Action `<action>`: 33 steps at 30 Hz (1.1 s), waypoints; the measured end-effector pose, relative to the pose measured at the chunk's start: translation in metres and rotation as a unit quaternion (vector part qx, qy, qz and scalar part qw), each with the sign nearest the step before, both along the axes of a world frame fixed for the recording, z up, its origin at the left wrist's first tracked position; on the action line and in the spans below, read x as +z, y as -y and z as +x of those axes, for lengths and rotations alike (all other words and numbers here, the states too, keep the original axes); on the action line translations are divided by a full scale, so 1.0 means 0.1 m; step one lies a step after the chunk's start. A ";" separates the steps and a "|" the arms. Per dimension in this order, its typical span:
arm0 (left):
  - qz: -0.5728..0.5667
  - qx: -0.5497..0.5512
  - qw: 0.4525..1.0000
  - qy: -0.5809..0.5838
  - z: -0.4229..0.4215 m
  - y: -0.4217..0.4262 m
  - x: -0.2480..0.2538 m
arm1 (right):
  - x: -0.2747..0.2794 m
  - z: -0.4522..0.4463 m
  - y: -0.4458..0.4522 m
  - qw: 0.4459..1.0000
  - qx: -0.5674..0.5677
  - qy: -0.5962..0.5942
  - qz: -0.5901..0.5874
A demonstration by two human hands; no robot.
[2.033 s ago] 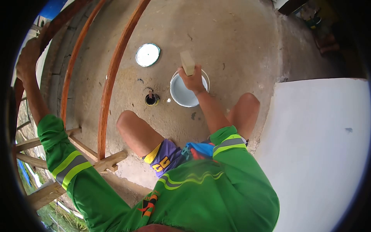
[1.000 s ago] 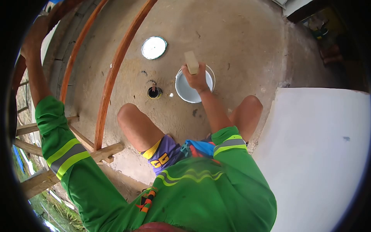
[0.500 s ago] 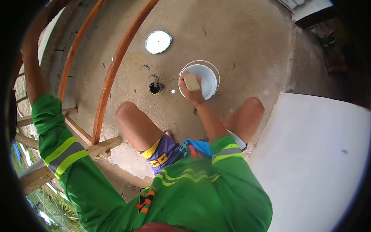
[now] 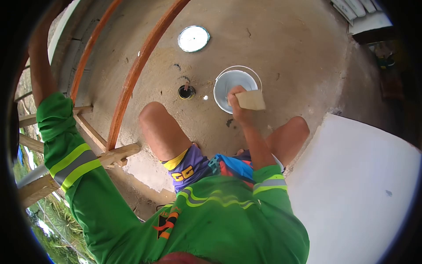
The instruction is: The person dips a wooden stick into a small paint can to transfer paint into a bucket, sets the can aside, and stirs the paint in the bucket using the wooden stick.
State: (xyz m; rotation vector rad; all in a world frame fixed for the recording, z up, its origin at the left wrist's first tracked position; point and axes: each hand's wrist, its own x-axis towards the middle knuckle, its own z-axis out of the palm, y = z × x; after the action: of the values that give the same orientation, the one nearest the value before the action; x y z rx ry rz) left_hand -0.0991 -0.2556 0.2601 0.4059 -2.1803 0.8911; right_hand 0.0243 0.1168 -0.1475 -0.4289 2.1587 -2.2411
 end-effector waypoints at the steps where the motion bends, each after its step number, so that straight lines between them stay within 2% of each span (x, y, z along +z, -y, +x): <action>1: -0.001 0.001 1.000 -0.001 0.00 0.01 0.00 | 0.03 -0.01 -0.16 1.000 0.015 -0.010 0.022; 4: -0.002 -0.005 1.000 0.005 -0.03 -0.01 -0.02 | 0.06 -0.33 -0.29 0.998 -0.050 0.004 0.032; 7: 0.001 -0.002 1.000 0.004 -0.03 -0.01 -0.02 | 0.13 -0.63 0.11 0.993 -0.113 0.027 0.007; 9: 0.002 0.001 1.000 0.006 0.00 0.01 -0.02 | 0.05 -0.53 0.28 0.996 -0.088 -0.004 0.006; 10: 0.009 0.002 1.000 0.011 -0.01 0.01 -0.02 | 0.03 -0.42 0.30 0.976 -0.099 -0.167 0.094; 13: 0.011 0.000 1.000 0.007 0.00 0.00 0.00 | 0.13 -0.04 -0.05 0.996 0.067 -0.029 0.045; 16: 0.014 0.003 1.000 0.005 0.01 -0.01 0.00 | 0.12 -0.27 -0.25 0.998 0.028 -0.037 0.042; 19: 0.023 -0.001 1.000 0.007 0.00 -0.04 0.00 | 0.22 -0.60 0.08 0.988 -0.123 0.093 0.022; 22: 0.026 -0.003 1.000 0.011 -0.01 -0.06 0.00 | 0.16 -0.48 0.33 0.996 -0.090 -0.010 -0.018; 24: 0.030 -0.004 1.000 0.008 0.00 -0.05 0.03 | -0.10 -0.25 0.12 0.990 0.011 -0.100 0.101; 25: 0.042 -0.011 0.999 0.014 -0.01 -0.03 0.03 | 0.04 -0.11 -0.02 0.991 0.088 -0.043 0.090; 28: 0.022 0.004 1.000 0.006 0.01 -0.06 0.00 | 0.07 -0.26 -0.25 1.000 0.006 -0.013 0.016; 31: 0.021 0.010 1.000 0.005 0.02 -0.09 -0.01 | 0.19 -0.61 0.02 0.992 -0.107 0.066 -0.012; 33: 0.022 0.021 1.000 0.006 0.06 -0.07 -0.02 | 0.18 -0.54 0.29 0.997 -0.072 0.030 0.012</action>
State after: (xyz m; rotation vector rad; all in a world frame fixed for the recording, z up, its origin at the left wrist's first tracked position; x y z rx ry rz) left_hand -0.0935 -0.2484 0.2583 0.4698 -2.2133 0.8703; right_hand -0.0293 0.0881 -0.1291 -0.2085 2.2520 -2.2645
